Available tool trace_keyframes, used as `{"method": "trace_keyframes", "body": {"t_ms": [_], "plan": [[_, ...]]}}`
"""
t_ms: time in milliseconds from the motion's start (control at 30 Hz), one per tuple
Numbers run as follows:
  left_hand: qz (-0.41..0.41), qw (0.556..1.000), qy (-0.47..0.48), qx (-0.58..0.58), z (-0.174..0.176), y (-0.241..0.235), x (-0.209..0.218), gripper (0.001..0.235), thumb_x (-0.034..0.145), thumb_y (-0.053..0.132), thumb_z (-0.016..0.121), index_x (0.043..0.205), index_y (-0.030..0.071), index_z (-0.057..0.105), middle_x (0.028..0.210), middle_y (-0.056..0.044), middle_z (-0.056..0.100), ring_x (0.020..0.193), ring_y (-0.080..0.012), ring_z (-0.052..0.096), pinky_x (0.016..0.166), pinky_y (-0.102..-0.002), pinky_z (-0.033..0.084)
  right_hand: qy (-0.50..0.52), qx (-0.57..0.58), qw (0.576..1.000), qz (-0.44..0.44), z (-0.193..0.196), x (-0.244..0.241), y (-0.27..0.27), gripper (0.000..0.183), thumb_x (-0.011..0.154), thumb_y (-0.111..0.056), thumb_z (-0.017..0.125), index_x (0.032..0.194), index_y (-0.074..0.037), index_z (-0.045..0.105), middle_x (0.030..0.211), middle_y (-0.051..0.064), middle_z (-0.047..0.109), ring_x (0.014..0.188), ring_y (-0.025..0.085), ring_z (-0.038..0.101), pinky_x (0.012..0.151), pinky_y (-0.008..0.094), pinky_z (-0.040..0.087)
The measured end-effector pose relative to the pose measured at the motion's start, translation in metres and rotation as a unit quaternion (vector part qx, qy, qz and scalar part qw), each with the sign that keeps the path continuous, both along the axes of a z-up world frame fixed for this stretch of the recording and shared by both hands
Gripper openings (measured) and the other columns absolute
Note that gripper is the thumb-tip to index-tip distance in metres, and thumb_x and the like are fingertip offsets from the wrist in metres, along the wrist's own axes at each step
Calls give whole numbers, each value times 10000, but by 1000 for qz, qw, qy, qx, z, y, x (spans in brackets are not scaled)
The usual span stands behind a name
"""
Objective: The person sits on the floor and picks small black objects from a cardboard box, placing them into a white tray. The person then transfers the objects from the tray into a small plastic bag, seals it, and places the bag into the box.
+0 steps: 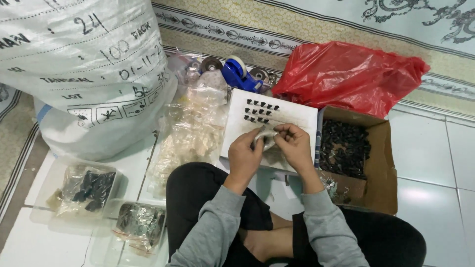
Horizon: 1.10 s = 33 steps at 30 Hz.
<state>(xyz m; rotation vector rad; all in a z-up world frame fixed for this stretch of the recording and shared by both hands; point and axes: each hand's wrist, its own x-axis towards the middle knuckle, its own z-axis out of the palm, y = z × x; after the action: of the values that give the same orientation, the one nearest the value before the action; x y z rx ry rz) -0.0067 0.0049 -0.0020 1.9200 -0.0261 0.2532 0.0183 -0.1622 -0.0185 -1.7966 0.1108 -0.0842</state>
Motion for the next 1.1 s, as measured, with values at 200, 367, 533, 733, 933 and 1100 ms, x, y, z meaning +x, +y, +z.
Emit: {"method": "trace_keyframes", "body": {"t_ms": [200,367,533,733,933,1100], "plan": [[-14,998,45,-39,-12,0,4,302,975,218,664,1178,7,741,953,-202,759,893,-339,746,730,-379,589,-29,-155,988,1,-2,29,-28,268,922,-36,675,1185,-27,728,961,186,639,889,275,684,761,408,572],[8,999,15,-47,-11,2,6,266,995,189,636,1119,-15,752,829,-187,719,776,-315,720,659,-371,569,-122,-335,932,68,-30,89,-46,339,905,-104,748,1244,-95,731,1099,214,637,893,382,718,760,461,578],[41,998,-18,-31,-11,2,5,240,1011,190,628,1088,6,761,764,-174,689,717,-296,700,606,-369,549,-113,-392,902,143,-12,98,-22,295,910,-136,731,1204,-150,760,1088,174,675,1012,399,691,891,494,539],[58,993,1,-102,3,3,5,263,1010,166,622,1086,-50,751,799,-227,722,783,-342,736,646,-386,584,-134,-375,907,137,-23,103,-30,171,928,-132,740,1092,-111,784,967,155,711,935,370,702,842,449,558],[81,988,43,-124,-9,1,8,257,987,164,638,1052,-55,756,821,-253,738,813,-378,745,649,-407,599,-100,-263,949,144,31,60,-14,184,904,-121,783,1087,-127,802,938,122,747,883,286,719,788,364,568],[90,986,52,-129,-8,0,6,255,986,150,618,1061,-52,754,842,-268,749,812,-366,757,653,-416,604,-103,-370,882,273,28,42,11,208,855,-76,741,1056,-91,790,902,191,726,858,408,715,743,483,585]]}}
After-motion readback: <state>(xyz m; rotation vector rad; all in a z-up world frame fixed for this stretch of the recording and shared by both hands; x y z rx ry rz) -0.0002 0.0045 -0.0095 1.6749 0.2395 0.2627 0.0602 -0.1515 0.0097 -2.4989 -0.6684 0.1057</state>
